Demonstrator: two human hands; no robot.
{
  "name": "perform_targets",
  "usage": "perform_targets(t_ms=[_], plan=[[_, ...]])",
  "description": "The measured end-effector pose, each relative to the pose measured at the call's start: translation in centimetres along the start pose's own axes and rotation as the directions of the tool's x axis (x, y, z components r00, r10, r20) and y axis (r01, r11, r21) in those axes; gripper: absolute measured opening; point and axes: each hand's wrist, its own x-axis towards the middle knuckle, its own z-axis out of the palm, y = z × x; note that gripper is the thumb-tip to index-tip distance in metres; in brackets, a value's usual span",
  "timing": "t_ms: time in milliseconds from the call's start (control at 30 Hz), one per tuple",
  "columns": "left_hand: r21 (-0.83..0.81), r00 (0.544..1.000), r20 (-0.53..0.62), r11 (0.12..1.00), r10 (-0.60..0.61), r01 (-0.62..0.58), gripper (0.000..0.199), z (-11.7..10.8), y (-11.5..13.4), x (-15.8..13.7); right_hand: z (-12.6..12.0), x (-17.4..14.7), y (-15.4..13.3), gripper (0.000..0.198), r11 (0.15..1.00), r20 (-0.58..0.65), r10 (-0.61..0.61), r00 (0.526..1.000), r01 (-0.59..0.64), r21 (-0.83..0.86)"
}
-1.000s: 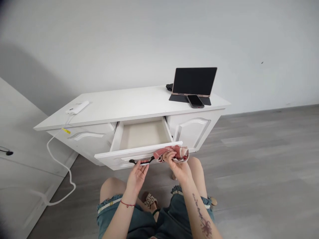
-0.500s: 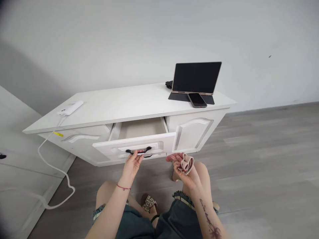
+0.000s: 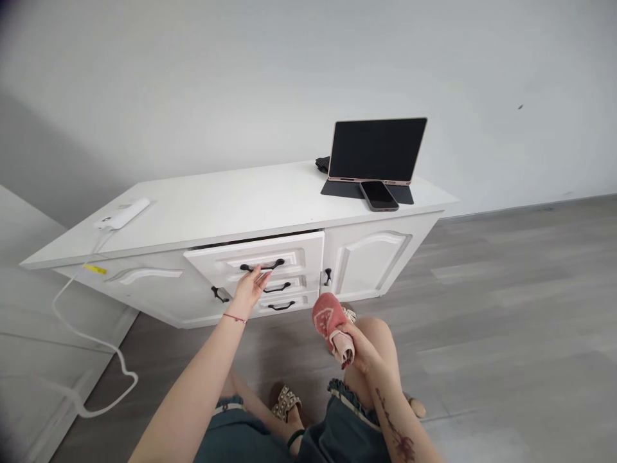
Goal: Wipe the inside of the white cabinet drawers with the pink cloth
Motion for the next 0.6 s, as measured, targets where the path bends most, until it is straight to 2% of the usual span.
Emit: perform_targets(t_ms=[100, 300, 433, 600], plan=[[0.006, 1.0, 0.007, 1.0, -0.001, 0.001, 0.017, 0.5, 0.3, 1.0, 0.0, 0.1, 0.3, 0.019, 0.994, 0.015, 0.07, 0.997, -0.071, 0.082], [0.01, 1.0, -0.002, 1.0, 0.012, -0.012, 0.015, 1.2, 0.3, 2.0, 1.1, -0.6, 0.1, 0.016, 0.999, 0.04, 0.005, 0.999, -0.007, 0.043], [0.024, 1.0, -0.005, 0.999, 0.03, -0.03, 0.018, 1.4, 0.2, 1.9, 2.0, -0.5, -0.1, 0.019, 1.0, 0.064, 0.009, 0.998, -0.009, -0.004], [0.066, 0.999, 0.001, 0.997, 0.037, -0.037, 0.017, 1.5, 0.3, 1.7, 1.9, 0.3, 0.8, 0.022, 0.992, 0.024, -0.008, 1.0, 0.005, 0.123]])
